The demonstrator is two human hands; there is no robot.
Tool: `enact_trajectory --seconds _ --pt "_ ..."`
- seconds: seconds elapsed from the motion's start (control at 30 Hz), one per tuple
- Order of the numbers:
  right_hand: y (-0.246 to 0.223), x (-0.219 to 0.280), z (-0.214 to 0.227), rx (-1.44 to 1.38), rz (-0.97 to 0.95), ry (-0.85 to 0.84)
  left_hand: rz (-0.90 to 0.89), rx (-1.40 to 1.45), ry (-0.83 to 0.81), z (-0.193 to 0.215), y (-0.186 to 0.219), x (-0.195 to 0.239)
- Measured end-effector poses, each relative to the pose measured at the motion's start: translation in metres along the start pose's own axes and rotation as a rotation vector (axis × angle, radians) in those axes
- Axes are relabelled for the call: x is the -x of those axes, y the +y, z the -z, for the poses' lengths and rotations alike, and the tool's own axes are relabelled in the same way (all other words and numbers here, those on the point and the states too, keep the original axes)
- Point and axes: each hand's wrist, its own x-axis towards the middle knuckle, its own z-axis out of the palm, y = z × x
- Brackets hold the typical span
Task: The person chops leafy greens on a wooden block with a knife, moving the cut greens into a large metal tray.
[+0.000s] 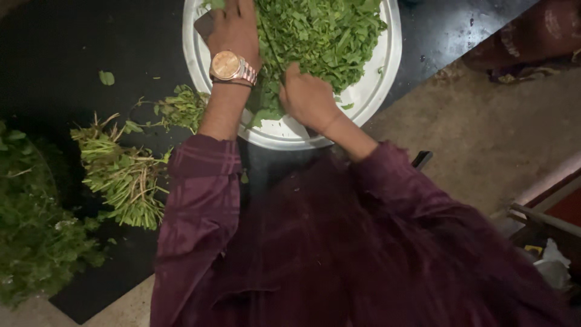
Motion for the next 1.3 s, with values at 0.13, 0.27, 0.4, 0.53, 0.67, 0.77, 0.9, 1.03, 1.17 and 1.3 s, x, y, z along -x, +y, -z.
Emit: enact_trajectory --seconds 0.13,0.27,0.4,0.53,0.67,0.77,0.9,1.03,1.17,1.3 --pt "0.012 -0.018 -0.033 0.096 0.047 0.135 -0.015 -0.002 -0.042 0.002 -0.003 -0.002" --pt "0.024 0.005 -0.032 0.122 -0.098 -0.084 -0.01 0.063 -0.07 0.019 -0.004 -0.003" --pt "0.019 -0.005 -0.029 0.138 -0.04 -0.011 -0.015 0.059 -0.072 0.016 -0.004 0.0" --pt "0.006 -0.015 0.007 -0.011 -0.102 0.034 0.002 0.103 -0.042 0.012 -0.006 -0.003" --pt "-0.009 0.001 0.017 -0.085 -0.072 -0.175 -0.031 0.087 -0.052 0.007 -0.011 -0.001" --pt "-0.005 -0.035 0.0 -0.084 -0.009 -0.043 -0.048 0.042 -0.059 0.007 -0.011 -0.003" --pt "0.008 -0.016 -0.023 -0.004 -0.025 -0.053 -0.024 0.098 -0.106 0.01 -0.017 -0.001" --pt "0.016 -0.011 -0.041 0.114 -0.015 0.027 -0.077 0.155 0.005 0.014 -0.016 0.001" --pt "0.014 -0.023 -0.028 0.094 -0.16 0.054 -0.06 0.157 0.02 0.017 -0.017 0.003" --pt "0.008 0.001 0.01 -0.062 -0.065 -0.002 -0.043 0.165 0.046 0.003 -0.02 0.005"
